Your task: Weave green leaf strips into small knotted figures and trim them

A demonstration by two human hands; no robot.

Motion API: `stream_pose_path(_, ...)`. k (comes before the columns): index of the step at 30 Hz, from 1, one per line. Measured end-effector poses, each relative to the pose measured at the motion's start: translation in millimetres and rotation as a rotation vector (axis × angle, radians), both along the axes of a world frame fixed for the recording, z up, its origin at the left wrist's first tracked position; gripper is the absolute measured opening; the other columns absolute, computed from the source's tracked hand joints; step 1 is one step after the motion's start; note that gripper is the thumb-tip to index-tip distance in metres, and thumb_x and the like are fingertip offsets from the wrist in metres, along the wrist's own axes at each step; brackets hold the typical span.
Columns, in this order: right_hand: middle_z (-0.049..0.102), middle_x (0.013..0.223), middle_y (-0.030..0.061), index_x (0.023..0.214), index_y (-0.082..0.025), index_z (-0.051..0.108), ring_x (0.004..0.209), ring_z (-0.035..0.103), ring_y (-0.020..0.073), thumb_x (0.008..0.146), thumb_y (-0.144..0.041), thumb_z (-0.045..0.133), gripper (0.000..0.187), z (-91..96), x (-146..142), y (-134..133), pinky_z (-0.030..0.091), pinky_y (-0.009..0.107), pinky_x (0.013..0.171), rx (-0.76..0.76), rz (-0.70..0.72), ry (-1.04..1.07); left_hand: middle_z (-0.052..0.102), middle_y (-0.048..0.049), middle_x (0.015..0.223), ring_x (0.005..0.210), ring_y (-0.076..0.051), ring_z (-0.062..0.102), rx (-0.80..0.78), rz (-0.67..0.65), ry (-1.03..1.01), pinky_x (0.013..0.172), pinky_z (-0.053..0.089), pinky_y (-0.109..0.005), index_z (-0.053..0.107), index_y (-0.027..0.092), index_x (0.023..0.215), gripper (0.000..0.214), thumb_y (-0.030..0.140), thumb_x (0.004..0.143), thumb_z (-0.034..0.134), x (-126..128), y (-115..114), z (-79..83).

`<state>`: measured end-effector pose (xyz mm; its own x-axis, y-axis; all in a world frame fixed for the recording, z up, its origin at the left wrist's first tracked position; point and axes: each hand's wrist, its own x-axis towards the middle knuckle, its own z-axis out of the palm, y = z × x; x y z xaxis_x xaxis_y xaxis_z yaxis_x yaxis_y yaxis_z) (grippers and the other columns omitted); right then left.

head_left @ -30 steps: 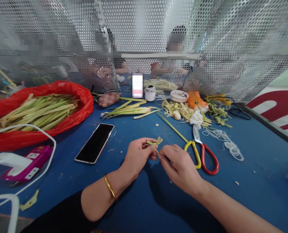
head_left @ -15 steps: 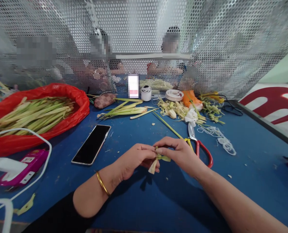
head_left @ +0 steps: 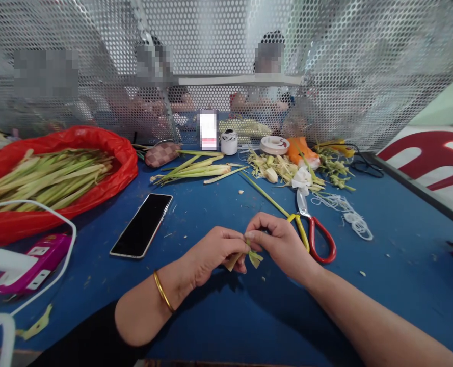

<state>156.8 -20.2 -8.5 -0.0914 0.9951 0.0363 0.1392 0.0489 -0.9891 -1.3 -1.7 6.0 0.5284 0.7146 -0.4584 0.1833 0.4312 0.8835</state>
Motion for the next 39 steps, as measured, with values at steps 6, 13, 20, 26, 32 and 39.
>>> stream_pose_path(6, 0.052, 0.053, -0.004, 0.062, -0.019, 0.056, 0.051, 0.044, 0.0111, 0.074, -0.028, 0.064, 0.017, 2.4, -4, -4, 0.037, 0.025, 0.05, -0.034, -0.058, 0.036, 0.059, -0.001, 0.05, 0.051, -0.013, 0.057, 0.01, -0.084, 0.014, 0.052, 0.04, -0.023, 0.061, 0.015, 0.054, 0.016, 0.02, 0.067, 0.056, -3, 1, 1.4)
stream_pose_path(13, 0.05, 0.049, -0.005, 0.063, -0.019, 0.057, 0.047, 0.042, 0.0102, 0.075, -0.029, 0.063, 0.016, -1.4, -6, -3, 0.036, 0.025, 0.049, -0.038, -0.054, 0.002, 0.061, -0.0015, 0.052, 0.051, -0.012, 0.058, -0.006, -0.109, -0.003, 0.054, 0.043, -0.023, 0.065, 0.014, 0.057, 0.017, 0.02, 0.071, 0.057, -3, -1, 0.9)
stream_pose_path(20, 0.066, 0.078, 0.0029, 0.082, -0.019, 0.064, 0.071, 0.061, 0.0161, 0.082, -0.047, 0.057, 0.029, 5.9, 17, 13, 0.048, 0.029, 0.069, 0.036, -0.2, -0.011, 0.071, -0.0062, 0.074, 0.061, -0.012, 0.063, -0.132, 0.068, -0.153, 0.062, 0.049, -0.024, 0.072, 0.016, 0.101, 0.034, 0.041, 0.08, 0.063, -2, 3, -6.4)
stream_pose_path(26, 0.057, 0.062, -0.0021, 0.074, -0.019, 0.056, 0.058, 0.056, 0.0134, 0.076, -0.049, 0.066, 0.032, 0.9, 14, 10, 0.048, 0.027, 0.056, -0.071, 0.008, -0.042, 0.073, -0.0082, 0.079, 0.061, -0.013, 0.065, -0.042, 0.177, -0.128, 0.065, 0.051, -0.025, 0.072, 0.014, 0.092, 0.033, 0.043, 0.082, 0.061, -3, 6, -5.2)
stream_pose_path(32, 0.055, 0.057, -0.0036, 0.069, -0.019, 0.06, 0.056, 0.052, 0.0117, 0.079, -0.03, 0.062, 0.015, -2.6, 9, 5, 0.041, 0.024, 0.054, 0.035, 0.0, -0.156, 0.069, -0.0032, 0.064, 0.052, -0.01, 0.06, 0.022, 0.14, -0.077, 0.06, 0.049, -0.024, 0.071, 0.013, 0.085, 0.023, 0.034, 0.075, 0.07, 0, 3, -7.5)
stream_pose_path(39, 0.06, 0.06, -0.0019, 0.068, -0.019, 0.06, 0.058, 0.056, 0.0137, 0.083, -0.024, 0.058, 0.016, -0.7, 12, 5, 0.043, 0.024, 0.055, 0.153, -0.021, -0.287, 0.068, -0.0037, 0.057, 0.051, -0.011, 0.06, 0.008, 0.135, -0.104, 0.059, 0.049, -0.024, 0.071, 0.012, 0.075, 0.015, 0.026, 0.073, 0.072, 2, 2, -4.1)
